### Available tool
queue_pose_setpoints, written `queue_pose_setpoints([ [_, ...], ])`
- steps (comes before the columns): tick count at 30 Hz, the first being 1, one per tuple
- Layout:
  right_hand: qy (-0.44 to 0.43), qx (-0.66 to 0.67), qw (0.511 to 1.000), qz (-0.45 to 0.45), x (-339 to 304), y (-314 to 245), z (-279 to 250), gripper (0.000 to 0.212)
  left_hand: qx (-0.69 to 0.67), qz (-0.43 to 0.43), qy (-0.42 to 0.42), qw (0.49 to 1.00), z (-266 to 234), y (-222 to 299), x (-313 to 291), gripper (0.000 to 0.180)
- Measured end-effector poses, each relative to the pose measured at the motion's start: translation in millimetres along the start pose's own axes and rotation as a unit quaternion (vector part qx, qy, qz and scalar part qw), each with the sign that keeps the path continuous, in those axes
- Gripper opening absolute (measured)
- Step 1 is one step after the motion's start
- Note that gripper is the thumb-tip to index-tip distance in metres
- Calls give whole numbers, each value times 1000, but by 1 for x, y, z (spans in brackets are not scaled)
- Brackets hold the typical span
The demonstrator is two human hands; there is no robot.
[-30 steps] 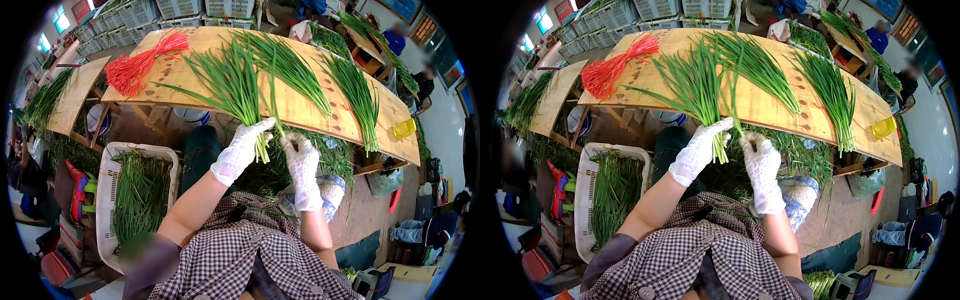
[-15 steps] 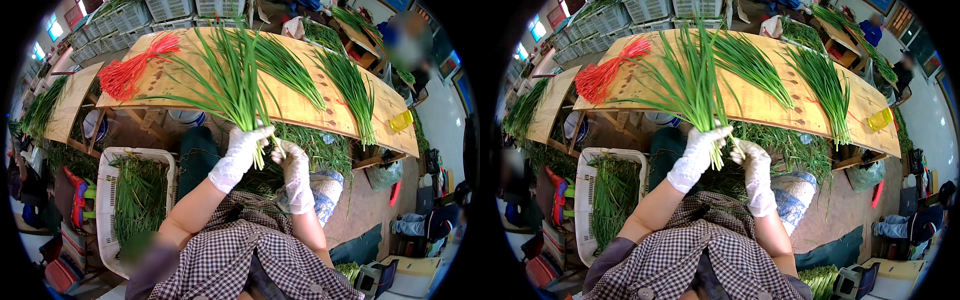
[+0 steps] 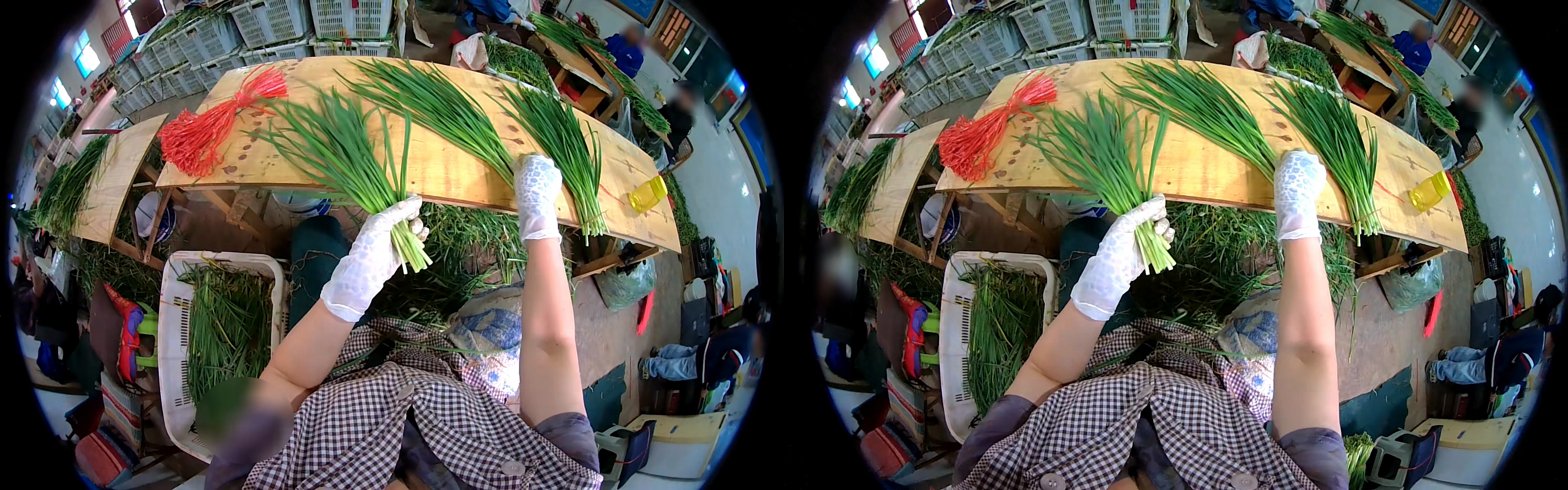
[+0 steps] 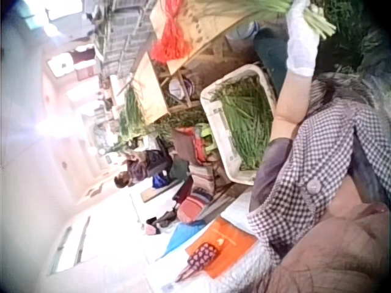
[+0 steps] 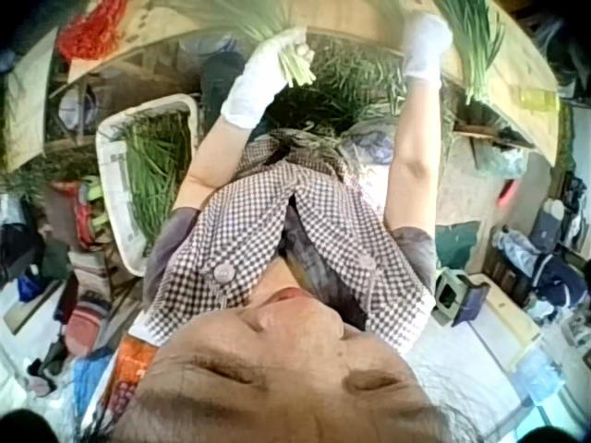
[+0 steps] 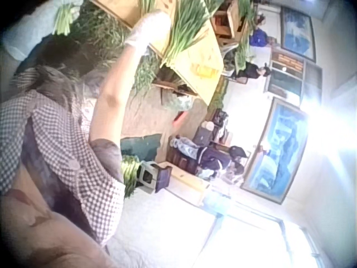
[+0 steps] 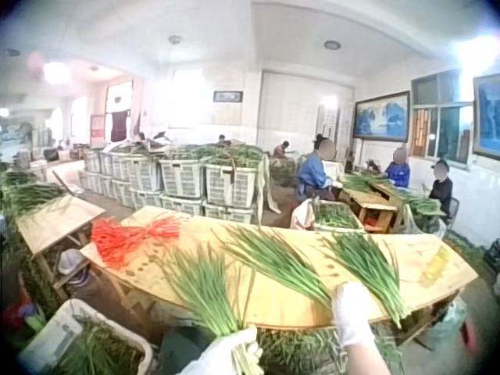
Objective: The person takes a bundle of green chives from a crate and places it on a wooden table to sort and bundle it with a red tie.
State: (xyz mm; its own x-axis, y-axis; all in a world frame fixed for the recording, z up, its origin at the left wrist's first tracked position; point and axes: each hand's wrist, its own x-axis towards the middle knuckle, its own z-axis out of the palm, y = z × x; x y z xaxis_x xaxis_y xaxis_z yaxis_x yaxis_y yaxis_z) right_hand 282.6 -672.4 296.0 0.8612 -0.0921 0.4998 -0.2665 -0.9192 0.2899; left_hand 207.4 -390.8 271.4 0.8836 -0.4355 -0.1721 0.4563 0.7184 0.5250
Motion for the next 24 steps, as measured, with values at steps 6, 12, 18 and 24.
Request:
queue_pose_setpoints([
  [6,13,338,929,152,-58,-52,-46,22,12,27,71,997,-14,5,1,10],
  [12,174,112,968,145,-49,-51,-35,22,16,13,114,993,-23,-3,6,8],
  [18,-58,13,993,103,8,-14,-3,25,46,52,-10,998,5,12,2,12],
  [24,-84,504,839,187,-63,-63,-89,19,45,60,84,994,1,21,1,12],
])
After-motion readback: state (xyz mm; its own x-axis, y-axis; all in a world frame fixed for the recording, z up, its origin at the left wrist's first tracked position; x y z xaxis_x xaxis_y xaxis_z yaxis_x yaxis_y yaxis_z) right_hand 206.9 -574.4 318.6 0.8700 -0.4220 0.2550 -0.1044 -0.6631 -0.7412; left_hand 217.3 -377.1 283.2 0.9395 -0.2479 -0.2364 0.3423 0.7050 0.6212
